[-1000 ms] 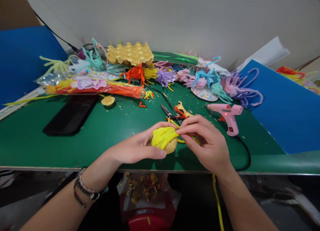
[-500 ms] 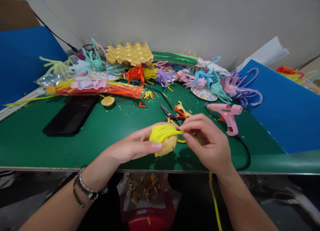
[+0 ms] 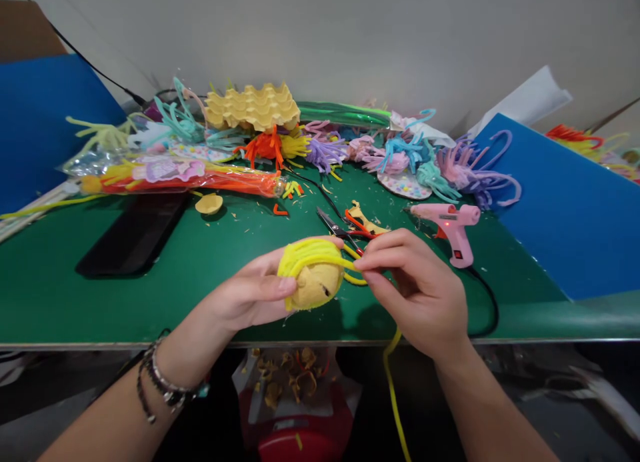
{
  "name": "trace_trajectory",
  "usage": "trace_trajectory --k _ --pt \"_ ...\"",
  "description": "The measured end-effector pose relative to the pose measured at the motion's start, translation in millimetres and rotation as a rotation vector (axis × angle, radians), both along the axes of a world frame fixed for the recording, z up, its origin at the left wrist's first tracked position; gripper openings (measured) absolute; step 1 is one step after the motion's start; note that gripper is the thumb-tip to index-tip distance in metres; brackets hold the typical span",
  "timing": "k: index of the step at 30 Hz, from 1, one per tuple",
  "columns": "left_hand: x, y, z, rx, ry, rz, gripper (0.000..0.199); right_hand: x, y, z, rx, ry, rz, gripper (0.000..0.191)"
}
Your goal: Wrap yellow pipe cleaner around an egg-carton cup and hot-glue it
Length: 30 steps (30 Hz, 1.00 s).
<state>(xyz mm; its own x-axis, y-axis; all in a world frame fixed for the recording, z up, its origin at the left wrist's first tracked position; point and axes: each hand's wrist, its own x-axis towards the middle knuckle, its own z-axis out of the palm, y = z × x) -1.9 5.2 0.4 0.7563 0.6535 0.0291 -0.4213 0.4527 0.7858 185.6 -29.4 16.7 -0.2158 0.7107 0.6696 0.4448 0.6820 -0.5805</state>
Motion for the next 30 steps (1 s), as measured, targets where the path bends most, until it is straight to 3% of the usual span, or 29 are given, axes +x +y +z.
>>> trace_trajectory --k 14,22,26,30 --pt "0 -3 1.1 0.054 0.036 -0.03 0.071 -5 -2 -0.6 0.104 -0.083 -0.084 0.017" --pt "2 -2 0.0 0.13 0.043 -0.011 0.069 -6 -1 -4.0 0.062 -0.009 -0.063 0.016" --pt "4 1 -6.6 0.258 0.106 0.068 0.061 -3 2 -5.1 0.025 0.041 -0.083 0.017" --pt "6 4 -19.2 0.254 0.112 -0.016 0.06 1 4 -4.7 0.005 0.054 -0.117 0.016"
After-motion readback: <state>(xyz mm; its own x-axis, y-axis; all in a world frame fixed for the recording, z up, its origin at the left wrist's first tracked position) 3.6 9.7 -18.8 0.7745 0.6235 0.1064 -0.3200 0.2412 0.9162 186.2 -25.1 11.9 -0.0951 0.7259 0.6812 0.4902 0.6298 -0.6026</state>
